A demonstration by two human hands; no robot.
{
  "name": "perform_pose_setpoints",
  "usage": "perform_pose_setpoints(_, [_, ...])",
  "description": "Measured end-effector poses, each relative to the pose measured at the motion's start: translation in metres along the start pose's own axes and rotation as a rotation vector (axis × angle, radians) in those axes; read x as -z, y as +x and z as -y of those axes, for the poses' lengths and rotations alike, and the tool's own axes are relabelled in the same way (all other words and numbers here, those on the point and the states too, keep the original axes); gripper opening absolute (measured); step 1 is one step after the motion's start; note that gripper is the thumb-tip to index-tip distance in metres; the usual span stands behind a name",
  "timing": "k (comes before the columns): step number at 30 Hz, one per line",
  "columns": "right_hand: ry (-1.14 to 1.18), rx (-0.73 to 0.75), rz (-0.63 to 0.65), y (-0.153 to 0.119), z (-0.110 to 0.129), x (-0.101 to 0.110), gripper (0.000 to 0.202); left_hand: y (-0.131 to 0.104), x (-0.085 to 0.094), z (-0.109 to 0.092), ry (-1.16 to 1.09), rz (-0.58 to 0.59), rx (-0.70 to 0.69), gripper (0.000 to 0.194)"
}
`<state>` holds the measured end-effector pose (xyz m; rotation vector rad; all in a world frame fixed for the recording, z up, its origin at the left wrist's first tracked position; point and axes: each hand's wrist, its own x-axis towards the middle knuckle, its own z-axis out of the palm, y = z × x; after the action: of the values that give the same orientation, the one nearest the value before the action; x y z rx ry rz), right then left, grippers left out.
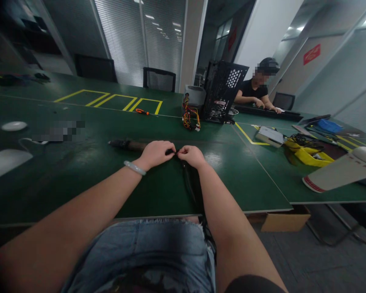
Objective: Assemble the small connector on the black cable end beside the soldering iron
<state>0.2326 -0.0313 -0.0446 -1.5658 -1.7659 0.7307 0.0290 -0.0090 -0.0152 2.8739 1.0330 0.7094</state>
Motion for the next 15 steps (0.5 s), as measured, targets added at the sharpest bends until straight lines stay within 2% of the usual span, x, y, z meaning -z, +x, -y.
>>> perform_pose_setpoints(10, [0.139,-0.007,0.209,0.018,-0.001,0.015,0.018,0.005,-0.004,0.002,0.009,0.014,0.004,0.018])
perform_pose_setpoints(15, [0.135,0.017,0.204,0.015,-0.003,0.014,0.017,0.007,-0.009,0.006,-0.012,0.035,0.03,0.02])
